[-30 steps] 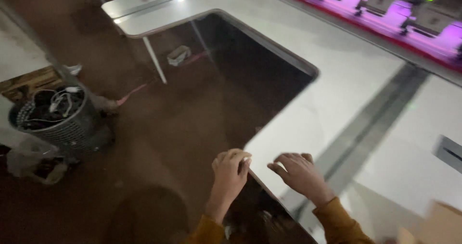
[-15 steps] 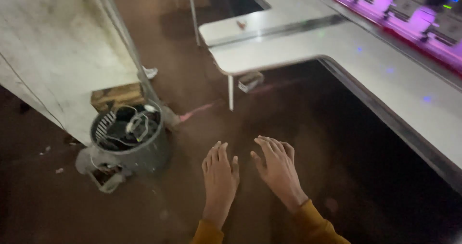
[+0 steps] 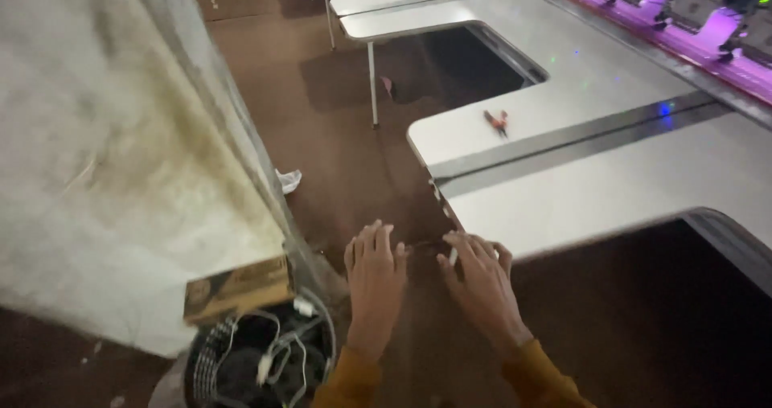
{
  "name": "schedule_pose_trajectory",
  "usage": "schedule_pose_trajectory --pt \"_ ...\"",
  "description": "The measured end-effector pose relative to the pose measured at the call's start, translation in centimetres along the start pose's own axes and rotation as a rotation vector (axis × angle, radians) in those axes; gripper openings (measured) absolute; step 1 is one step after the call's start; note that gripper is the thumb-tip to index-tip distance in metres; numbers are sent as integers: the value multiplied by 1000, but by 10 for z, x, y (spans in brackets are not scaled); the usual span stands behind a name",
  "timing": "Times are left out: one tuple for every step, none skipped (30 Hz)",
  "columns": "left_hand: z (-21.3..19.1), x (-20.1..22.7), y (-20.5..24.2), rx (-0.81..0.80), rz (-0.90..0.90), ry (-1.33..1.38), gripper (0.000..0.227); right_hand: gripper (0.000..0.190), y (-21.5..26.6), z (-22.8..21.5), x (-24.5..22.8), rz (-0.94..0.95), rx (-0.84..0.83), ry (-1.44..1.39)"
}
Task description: Packing thread spools into a box and checking the thread on an industrial embroidery machine.
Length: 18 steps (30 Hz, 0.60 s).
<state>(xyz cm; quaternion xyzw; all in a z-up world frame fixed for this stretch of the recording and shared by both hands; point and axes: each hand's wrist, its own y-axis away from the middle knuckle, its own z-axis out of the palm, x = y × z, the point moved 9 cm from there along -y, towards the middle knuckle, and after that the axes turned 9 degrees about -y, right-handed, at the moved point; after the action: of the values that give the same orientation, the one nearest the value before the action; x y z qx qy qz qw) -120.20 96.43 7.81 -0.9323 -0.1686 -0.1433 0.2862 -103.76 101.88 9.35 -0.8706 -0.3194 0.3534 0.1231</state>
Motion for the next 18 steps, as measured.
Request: schedule_pose_trajectory --pt "12 -11 -31 -11 -3 1 35 33 -30 18 10 9 -8 0" --pt "34 -25 -61 -122 -32 -52 38 37 -60 39 25 61 -44 48" --pt "57 -37 -96 -225 -56 -104 41 40 -95 58 42 108 -72 98" --pt "73 -48 -125 -229 -54 -101 41 40 -127 73 48 113 -73 101" --pt "89 -61 -153 -258 -59 -97 40 41 -159 88 52 118 -90 75" --pt "104 -72 -184 -287 -63 -92 39 43 -194 102 55 122 -107 49" --pt "134 -91 -210 -282 -57 -82 39 43 -227 124 70 121 -101 60" --pt "152 -104 -240 -155 3 -121 38 38 -261 141 76 8 -40 79" --pt "169 -120 -275 -8 70 -166 38 34 -299 159 79 -117 39 96" --pt "182 -130 -314 17 83 -162 38 34 -341 168 84 -131 63 103" --pt "191 -144 -344 43 65 -151 36 37 -376 184 87 -115 22 47" --pt "201 -159 -372 68 47 -139 35 41 -410 200 91 -99 -20 -9" --pt "211 -174 -404 66 31 -144 35 41 -444 219 96 -106 -35 -15" --pt "226 -191 -434 29 12 -151 37 39 -477 234 99 -138 -6 8" --pt "242 -206 -469 -2 0 -152 39 38 -514 249 104 -173 33 36" --pt "256 -225 -500 3 -8 -153 39 38 -549 266 107 -181 28 36" --pt "270 -247 -530 4 -43 -111 38 33 -583 285 113 -153 8 7" --pt "285 -269 -560 5 -77 -69 37 28 -618 304 118 -125 -12 -20"
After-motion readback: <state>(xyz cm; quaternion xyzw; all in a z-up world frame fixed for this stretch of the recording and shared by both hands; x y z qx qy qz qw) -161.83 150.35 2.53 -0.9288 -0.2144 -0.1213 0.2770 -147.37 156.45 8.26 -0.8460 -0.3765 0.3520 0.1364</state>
